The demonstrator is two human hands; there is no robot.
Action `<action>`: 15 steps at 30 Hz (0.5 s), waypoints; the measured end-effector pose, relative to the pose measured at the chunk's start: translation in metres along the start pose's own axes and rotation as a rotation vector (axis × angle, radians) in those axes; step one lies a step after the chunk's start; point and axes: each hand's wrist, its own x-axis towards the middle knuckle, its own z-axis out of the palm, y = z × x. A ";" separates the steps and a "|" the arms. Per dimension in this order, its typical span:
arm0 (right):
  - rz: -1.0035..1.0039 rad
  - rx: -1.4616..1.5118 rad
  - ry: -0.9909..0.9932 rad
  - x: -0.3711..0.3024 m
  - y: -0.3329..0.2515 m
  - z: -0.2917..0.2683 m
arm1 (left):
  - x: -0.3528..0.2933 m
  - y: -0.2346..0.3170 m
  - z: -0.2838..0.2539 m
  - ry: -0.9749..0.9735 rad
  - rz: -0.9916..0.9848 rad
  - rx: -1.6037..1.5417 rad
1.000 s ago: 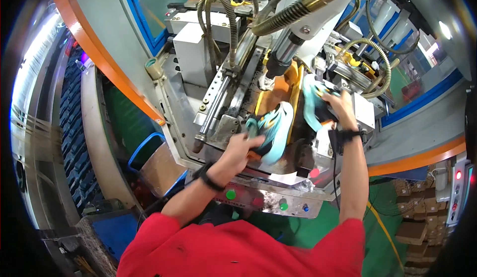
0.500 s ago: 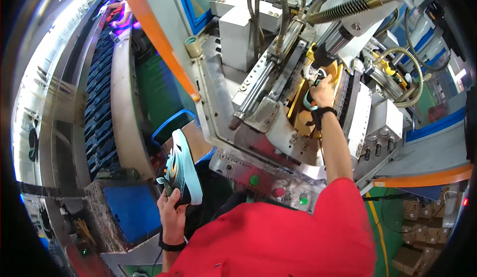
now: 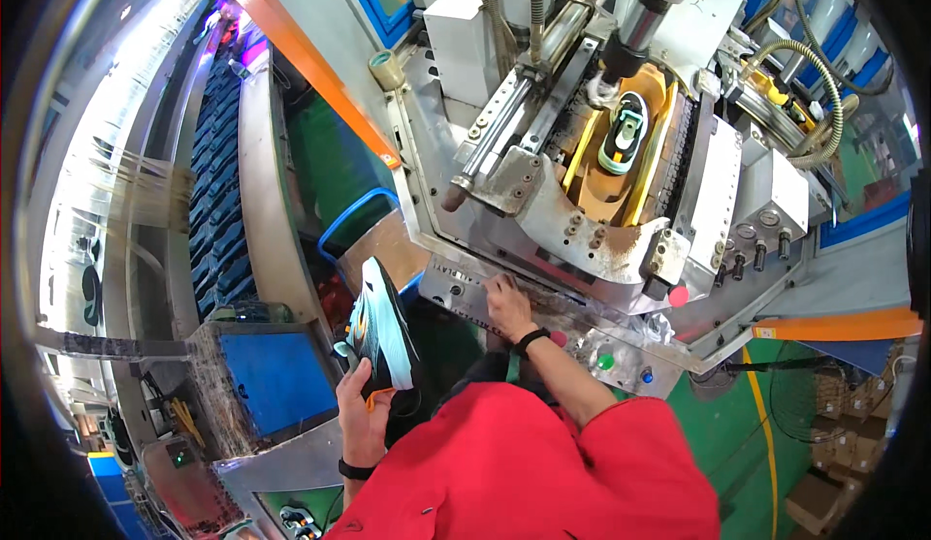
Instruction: The worker takes shoes from a table, places them into an industrial lasting or pressing machine for processing, and then places them onto a conveyor belt.
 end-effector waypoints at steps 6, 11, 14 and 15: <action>-0.005 0.427 0.416 0.067 -0.064 -0.163 | 0.006 -0.006 -0.017 0.046 -0.021 -0.032; -0.248 0.269 1.184 0.214 -0.033 -0.411 | 0.011 -0.010 -0.010 0.043 -0.016 -0.047; -0.228 0.133 1.037 0.294 -0.003 -0.478 | 0.024 -0.017 -0.008 -0.040 -0.050 -0.059; -0.194 0.307 1.036 0.291 -0.032 -0.462 | 0.024 -0.017 -0.007 -0.027 -0.048 -0.058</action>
